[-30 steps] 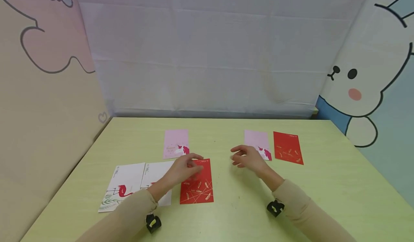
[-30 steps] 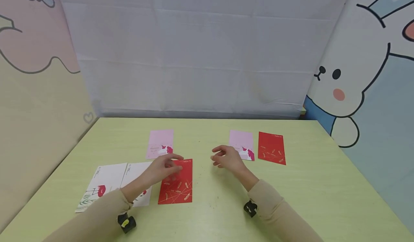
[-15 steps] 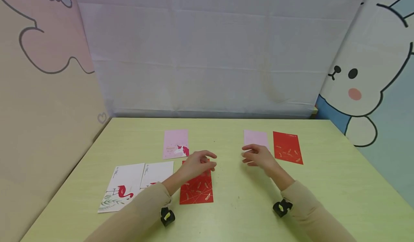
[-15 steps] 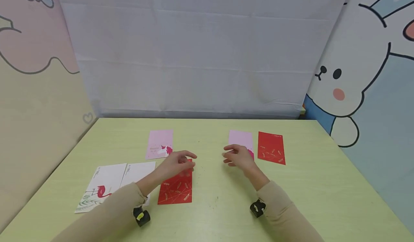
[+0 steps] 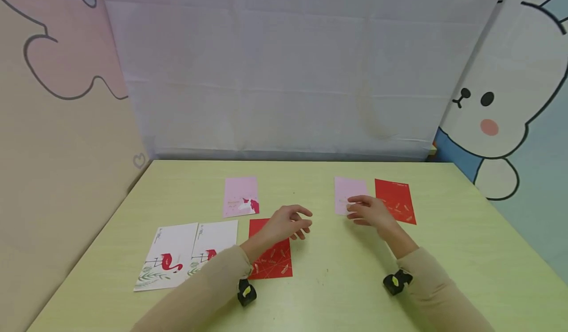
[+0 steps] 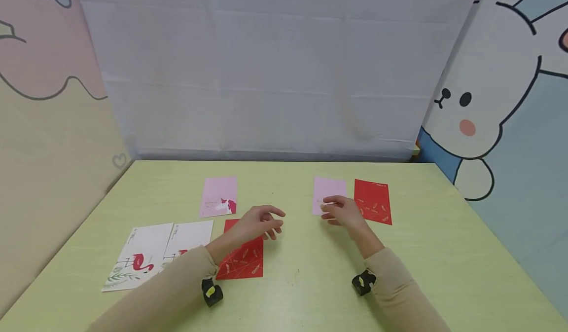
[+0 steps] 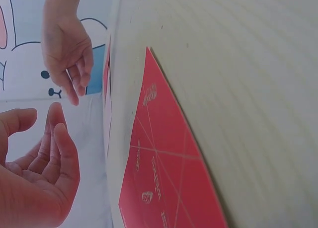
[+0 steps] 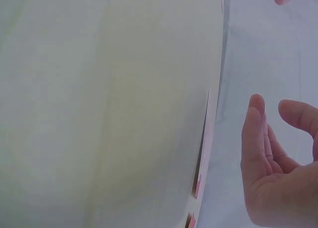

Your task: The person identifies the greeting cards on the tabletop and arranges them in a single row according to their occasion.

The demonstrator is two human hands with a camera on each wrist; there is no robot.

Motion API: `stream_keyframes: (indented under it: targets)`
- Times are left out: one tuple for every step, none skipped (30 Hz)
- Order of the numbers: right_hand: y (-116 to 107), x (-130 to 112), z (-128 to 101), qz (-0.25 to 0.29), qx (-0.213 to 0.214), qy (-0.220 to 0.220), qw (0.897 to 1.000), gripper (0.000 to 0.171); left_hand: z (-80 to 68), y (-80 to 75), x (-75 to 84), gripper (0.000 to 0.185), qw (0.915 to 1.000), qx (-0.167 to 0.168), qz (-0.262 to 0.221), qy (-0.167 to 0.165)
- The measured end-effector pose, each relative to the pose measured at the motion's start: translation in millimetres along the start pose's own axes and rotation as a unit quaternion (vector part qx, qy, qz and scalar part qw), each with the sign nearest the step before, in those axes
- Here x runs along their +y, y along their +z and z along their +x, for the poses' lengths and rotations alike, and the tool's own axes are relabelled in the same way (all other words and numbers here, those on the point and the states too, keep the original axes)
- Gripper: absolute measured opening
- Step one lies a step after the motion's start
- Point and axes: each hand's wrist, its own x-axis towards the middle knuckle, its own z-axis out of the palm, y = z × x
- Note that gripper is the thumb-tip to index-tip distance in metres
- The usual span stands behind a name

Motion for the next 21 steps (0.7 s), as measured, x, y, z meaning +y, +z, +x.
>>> stream_keyframes:
  targets:
    - [-2, 1, 1, -0.001, 0.003, 0.005, 1.000, 0.043, 1.8, 1.9, -0.1, 0.032, 1.0000, 0.000, -0.003, -0.001]
    - [-4, 2, 1, 0.000, 0.007, 0.010, 1.000, 0.043, 3.7, 3.8, -0.4, 0.032, 1.0000, 0.000, -0.008, -0.002]
    - [-7, 3, 2, -0.001, 0.009, 0.013, 1.000, 0.043, 5.0, 5.8, 0.1, 0.032, 0.9999, 0.000, -0.011, -0.004]
    - [-9, 4, 3, -0.001, 0.011, 0.015, 1.000, 0.043, 7.1, 8.1, -0.3, 0.032, 0.9999, 0.001, -0.015, -0.008]
    - [-11, 4, 3, -0.002, 0.014, 0.016, 1.000, 0.044, 9.3, 10.4, -0.4, 0.032, 0.9998, 0.001, -0.019, -0.010]
    - [-14, 5, 4, -0.002, 0.016, 0.017, 1.000, 0.044, 11.7, 12.6, -0.5, 0.031, 0.9997, 0.001, -0.023, -0.012]
    - [-16, 5, 3, 0.000, 0.017, 0.017, 1.000, 0.044, 13.9, 14.9, -0.1, 0.031, 0.9996, 0.001, -0.026, -0.013]
    - [-19, 5, 3, 0.003, 0.018, 0.019, 1.000, 0.044, 16.2, 17.2, 0.3, 0.030, 0.9994, 0.001, -0.030, -0.015]
    - [-21, 5, 3, 0.003, 0.019, 0.021, 1.000, 0.045, 17.8, 19.3, 1.4, 0.030, 0.9994, -0.001, -0.032, -0.016]
    - [-24, 5, 3, 0.004, 0.022, 0.024, 0.999, 0.046, 19.9, 21.5, 2.3, 0.030, 0.9994, -0.002, -0.031, -0.017]
    - [-27, 5, 3, 0.005, 0.025, 0.025, 0.999, 0.047, 21.7, 23.7, 3.5, 0.029, 0.9993, -0.003, -0.032, -0.017]
    - [-30, 6, 3, 0.002, 0.029, 0.027, 0.999, 0.048, 23.3, 25.6, 4.8, 0.029, 0.9994, -0.006, -0.030, -0.016]
    - [-33, 6, 3, 0.001, 0.033, 0.029, 0.999, 0.048, 24.9, 27.6, 6.2, 0.029, 0.9994, -0.009, -0.028, -0.016]
    - [-36, 6, 3, 0.002, 0.037, 0.031, 0.999, 0.049, 26.3, 29.5, 7.6, 0.029, 0.9994, -0.012, -0.029, -0.016]
    - [-39, 6, 3, 0.002, 0.040, 0.033, 0.999, 0.050, 27.5, 31.4, 9.1, 0.030, 0.9993, -0.015, -0.029, -0.016]
    - [-42, 7, 3, 0.002, 0.043, 0.034, 0.998, 0.050, 29.2, 33.4, 10.0, 0.030, 0.9993, -0.017, -0.030, -0.016]
    - [-45, 7, 3, 0.003, 0.046, 0.036, 0.998, 0.050, 30.7, 35.4, 10.9, 0.031, 0.9991, -0.019, -0.032, -0.018]
    - [-48, 8, 3, 0.000, 0.047, 0.037, 0.998, 0.052, 32.2, 37.4, 11.6, 0.031, 0.9990, -0.022, -0.035, -0.019]
    - [-51, 9, 2, 0.000, 0.048, 0.038, 0.998, 0.054, 33.7, 39.6, 12.2, 0.032, 0.9987, -0.023, -0.040, -0.022]
    - [-53, 9, 2, -0.001, 0.051, 0.039, 0.998, 0.055, 35.0, 41.8, 12.7, 0.032, 0.9984, -0.024, -0.045, -0.024]
    - [-56, 10, 2, 0.000, 0.063, 0.045, 0.997, 0.056, 36.5, 44.3, 13.0, 0.032, 0.9980, -0.024, -0.052, -0.027]
